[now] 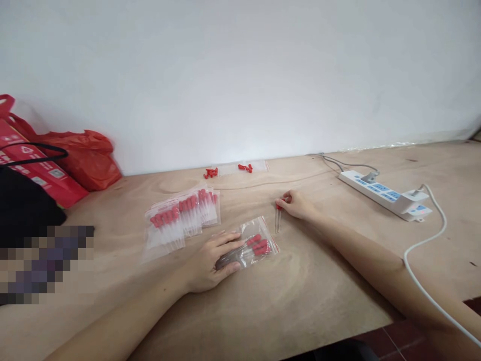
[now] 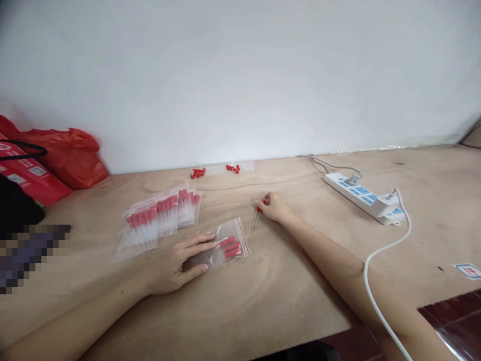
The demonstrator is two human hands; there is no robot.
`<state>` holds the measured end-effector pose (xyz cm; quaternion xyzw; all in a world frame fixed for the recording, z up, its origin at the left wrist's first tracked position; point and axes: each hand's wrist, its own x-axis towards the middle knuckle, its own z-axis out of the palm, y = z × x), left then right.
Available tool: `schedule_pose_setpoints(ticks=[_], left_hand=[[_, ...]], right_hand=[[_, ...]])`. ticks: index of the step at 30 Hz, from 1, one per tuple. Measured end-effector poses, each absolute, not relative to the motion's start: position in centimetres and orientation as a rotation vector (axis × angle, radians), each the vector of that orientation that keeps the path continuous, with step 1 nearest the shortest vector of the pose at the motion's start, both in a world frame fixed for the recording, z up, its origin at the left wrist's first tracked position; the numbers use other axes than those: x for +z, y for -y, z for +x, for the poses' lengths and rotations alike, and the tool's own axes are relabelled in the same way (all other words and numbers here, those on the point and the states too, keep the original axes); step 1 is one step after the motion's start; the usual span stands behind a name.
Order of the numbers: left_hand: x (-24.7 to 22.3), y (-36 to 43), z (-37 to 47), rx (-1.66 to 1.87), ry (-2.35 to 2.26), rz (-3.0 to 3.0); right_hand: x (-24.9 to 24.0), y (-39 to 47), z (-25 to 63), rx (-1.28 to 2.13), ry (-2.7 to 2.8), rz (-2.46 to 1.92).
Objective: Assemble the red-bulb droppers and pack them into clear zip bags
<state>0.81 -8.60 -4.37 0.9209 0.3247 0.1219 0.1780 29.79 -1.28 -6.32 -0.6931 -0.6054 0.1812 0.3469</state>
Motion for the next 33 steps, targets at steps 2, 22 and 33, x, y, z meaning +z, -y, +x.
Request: schedule_pose_setpoints(ticks=[2, 22, 33], left_hand=[[-4.3, 8.7, 0.8, 0.334, -0.91, 2.601], [-4.2, 8.8, 0.8, 0.314, -0.916, 2.612], [-4.8, 8.6, 0.7, 0.326, -0.958, 2.63]], right_hand=[[-6.6, 0.6, 29.8, 0.745, 1.507, -1.712], [-6.2, 4.0, 28.3, 1.2, 0.799, -1.111], [-6.4, 6.0, 26.1, 1.388, 0.982, -0.991]])
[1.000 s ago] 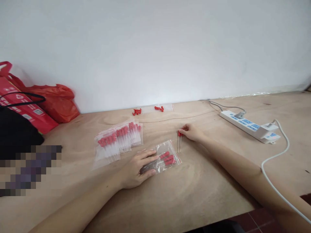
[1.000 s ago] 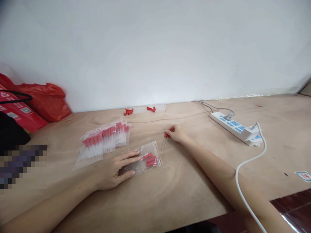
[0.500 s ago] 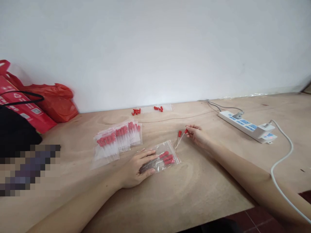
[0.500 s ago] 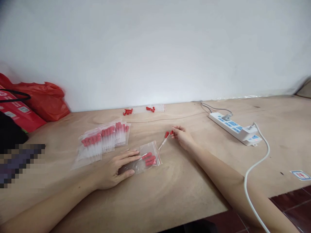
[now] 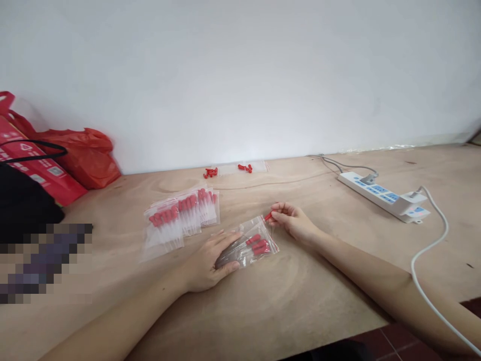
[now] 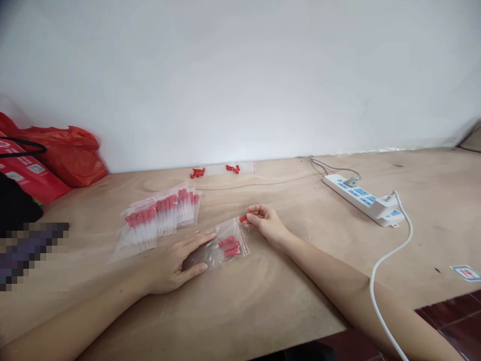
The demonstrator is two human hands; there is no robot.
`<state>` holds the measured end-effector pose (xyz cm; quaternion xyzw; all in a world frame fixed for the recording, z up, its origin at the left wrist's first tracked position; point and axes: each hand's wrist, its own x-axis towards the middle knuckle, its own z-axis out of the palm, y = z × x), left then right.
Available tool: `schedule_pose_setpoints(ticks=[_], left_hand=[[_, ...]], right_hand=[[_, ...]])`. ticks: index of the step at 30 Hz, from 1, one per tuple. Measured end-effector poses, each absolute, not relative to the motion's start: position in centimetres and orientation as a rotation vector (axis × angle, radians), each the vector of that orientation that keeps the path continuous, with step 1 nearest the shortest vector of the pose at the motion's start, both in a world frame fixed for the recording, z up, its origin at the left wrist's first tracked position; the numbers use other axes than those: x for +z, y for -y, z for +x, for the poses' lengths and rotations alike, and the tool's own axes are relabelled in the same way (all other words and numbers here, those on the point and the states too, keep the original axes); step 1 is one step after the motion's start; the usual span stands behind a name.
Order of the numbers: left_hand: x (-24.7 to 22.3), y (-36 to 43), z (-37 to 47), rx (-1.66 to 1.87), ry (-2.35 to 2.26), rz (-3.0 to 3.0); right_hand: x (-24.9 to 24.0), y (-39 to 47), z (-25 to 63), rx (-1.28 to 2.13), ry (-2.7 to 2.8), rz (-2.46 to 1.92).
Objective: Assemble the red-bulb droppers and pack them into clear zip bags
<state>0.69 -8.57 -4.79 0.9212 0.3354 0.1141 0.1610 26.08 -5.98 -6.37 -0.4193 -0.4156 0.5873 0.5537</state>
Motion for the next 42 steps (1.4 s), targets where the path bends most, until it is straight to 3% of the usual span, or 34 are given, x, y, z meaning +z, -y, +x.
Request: schedule_pose_setpoints(ticks=[6, 12, 26, 31, 36, 42], left_hand=[[-4.7, 8.7, 0.6, 0.296, -1.001, 2.588], [-4.7, 8.8, 0.6, 0.326, -0.979, 2.602], [-4.0, 8.8, 1.1, 0.285, -0.936, 2.615], [-4.1, 8.8, 1.0, 0.282, -0.957, 2.609], [-4.1, 8.8, 1.0, 0.271, -0.949, 2.611], [-4.1, 8.9, 0.9, 0.272, -0.965, 2.593]], right_hand=[[-5.9, 7.1, 24.8, 1.557, 1.423, -1.091], [-6.4, 6.8, 23.6, 1.419, 1.552, -1.079], [-6.0, 3.3, 27.9, 0.35, 1.586, -1.686], [-6.6, 2.1, 28.9, 0.647, 1.558, -1.678], [-6.3, 2.4, 29.2, 1.09, 1.144, -1.515], [-5.2, 4.0, 28.7, 1.139, 0.904, -1.233]])
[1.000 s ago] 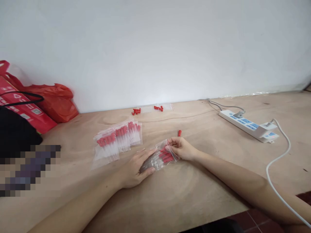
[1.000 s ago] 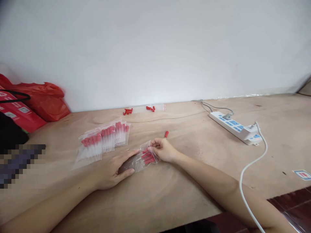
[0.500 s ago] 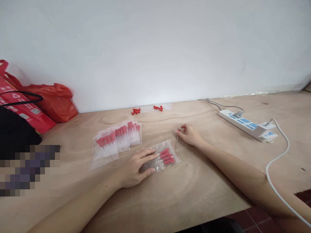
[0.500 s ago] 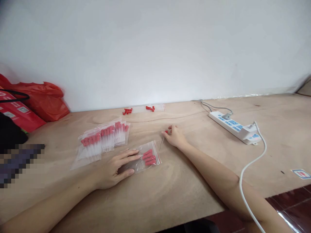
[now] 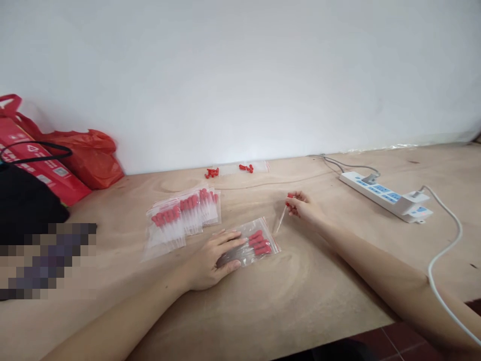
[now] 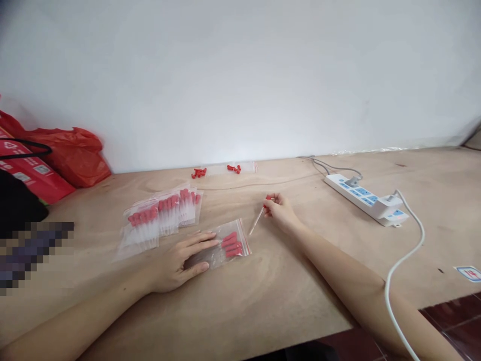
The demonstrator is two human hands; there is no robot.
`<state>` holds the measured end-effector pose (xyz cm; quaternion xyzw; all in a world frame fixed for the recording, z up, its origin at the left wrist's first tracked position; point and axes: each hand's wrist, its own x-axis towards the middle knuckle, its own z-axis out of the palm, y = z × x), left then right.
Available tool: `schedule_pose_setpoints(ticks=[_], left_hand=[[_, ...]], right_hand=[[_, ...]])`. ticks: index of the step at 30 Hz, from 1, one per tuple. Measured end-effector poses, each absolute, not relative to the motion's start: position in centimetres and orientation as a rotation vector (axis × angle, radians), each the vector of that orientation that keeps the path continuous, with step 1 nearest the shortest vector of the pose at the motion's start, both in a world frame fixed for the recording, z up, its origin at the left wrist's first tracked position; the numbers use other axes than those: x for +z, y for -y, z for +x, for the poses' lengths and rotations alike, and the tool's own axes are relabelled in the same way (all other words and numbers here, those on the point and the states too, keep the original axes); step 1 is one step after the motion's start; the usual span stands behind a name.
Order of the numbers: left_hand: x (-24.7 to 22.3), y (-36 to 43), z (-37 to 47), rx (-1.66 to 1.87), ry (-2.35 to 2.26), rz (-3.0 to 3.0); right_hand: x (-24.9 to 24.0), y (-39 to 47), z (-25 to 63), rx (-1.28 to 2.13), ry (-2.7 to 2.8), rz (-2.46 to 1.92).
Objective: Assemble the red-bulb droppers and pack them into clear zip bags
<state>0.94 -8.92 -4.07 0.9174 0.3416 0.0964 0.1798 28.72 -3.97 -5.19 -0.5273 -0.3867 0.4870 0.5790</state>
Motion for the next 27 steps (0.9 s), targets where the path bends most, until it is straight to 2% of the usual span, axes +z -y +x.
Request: schedule_pose_setpoints(ticks=[11, 27], left_hand=[[-4.0, 9.1, 0.9, 0.27, -1.02, 2.558], [-4.3, 9.0, 0.7, 0.329, -0.995, 2.561]], right_hand=[[-6.6, 5.6, 24.8, 1.218, 0.7, -1.044], [-5.6, 6.9, 24.5, 1.516, 1.391, -1.139]])
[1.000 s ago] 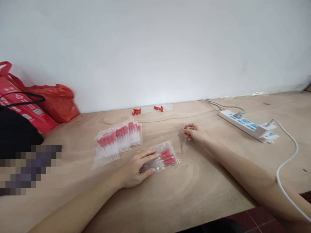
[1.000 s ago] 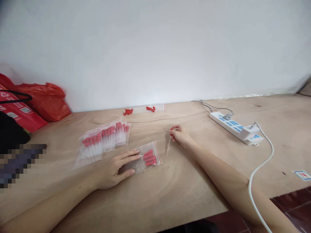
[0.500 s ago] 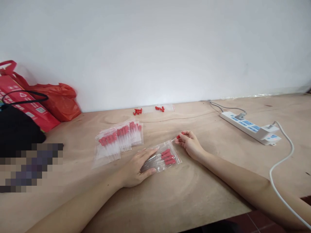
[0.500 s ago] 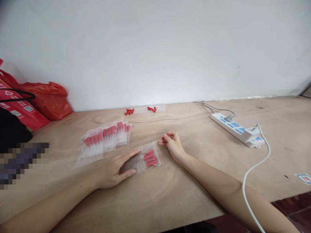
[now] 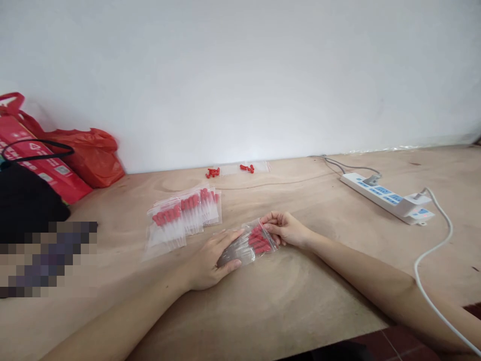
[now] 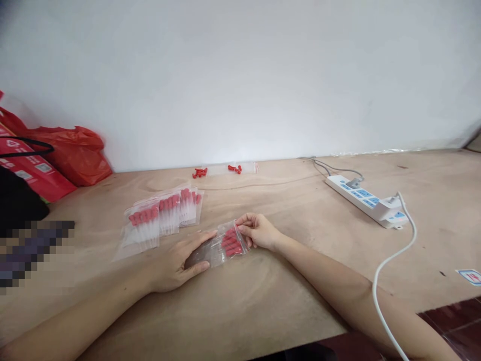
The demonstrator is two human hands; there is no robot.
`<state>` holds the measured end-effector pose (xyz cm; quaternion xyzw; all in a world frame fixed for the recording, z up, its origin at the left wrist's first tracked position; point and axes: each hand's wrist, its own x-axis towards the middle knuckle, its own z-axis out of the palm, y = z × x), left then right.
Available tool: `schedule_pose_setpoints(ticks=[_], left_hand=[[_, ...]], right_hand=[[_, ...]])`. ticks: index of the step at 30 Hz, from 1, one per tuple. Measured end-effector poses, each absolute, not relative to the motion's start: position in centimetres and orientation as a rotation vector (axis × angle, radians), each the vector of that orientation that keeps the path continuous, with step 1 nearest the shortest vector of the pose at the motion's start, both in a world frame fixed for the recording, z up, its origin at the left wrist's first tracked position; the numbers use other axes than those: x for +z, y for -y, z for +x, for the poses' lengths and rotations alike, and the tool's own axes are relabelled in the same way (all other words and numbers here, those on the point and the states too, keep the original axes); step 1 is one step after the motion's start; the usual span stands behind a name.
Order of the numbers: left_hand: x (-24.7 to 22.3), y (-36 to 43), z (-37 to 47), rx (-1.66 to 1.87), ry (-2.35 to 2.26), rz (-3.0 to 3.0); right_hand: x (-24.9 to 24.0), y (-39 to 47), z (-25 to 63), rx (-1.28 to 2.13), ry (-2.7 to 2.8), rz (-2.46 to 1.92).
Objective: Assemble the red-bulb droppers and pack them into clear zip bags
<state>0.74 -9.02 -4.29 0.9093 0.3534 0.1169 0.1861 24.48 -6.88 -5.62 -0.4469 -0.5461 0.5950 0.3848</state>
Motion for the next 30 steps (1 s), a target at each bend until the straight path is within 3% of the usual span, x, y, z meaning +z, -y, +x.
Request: schedule_pose_setpoints(ticks=[8, 13, 18, 23, 26, 30], left_hand=[[-4.2, 9.1, 0.9, 0.27, -1.035, 2.541], [-4.2, 9.1, 0.8, 0.261, -1.038, 2.556], [-3.5, 8.9, 1.4, 0.168, -0.841, 2.7], [-2.7, 5.6, 3.5, 0.103, -0.61, 2.929], [-3.0, 3.1, 4.8, 0.308, -0.802, 3.017], [-4.1, 3.0, 5.5, 0.818, -1.149, 2.814]], right_hand=[[-7.5, 5.8, 23.6, 1.238, 1.379, -1.26], [-6.6, 5.6, 25.2, 1.447, 1.506, -1.218], [-5.9, 5.1, 28.6, 1.237, 1.551, -1.232], [-6.0, 4.8, 30.5, 1.284, 1.881, -1.074], [-6.2, 4.9, 30.4, 1.219, 1.93, -1.096], [-6.4, 5.4, 29.2, 0.726, 2.015, -1.217]])
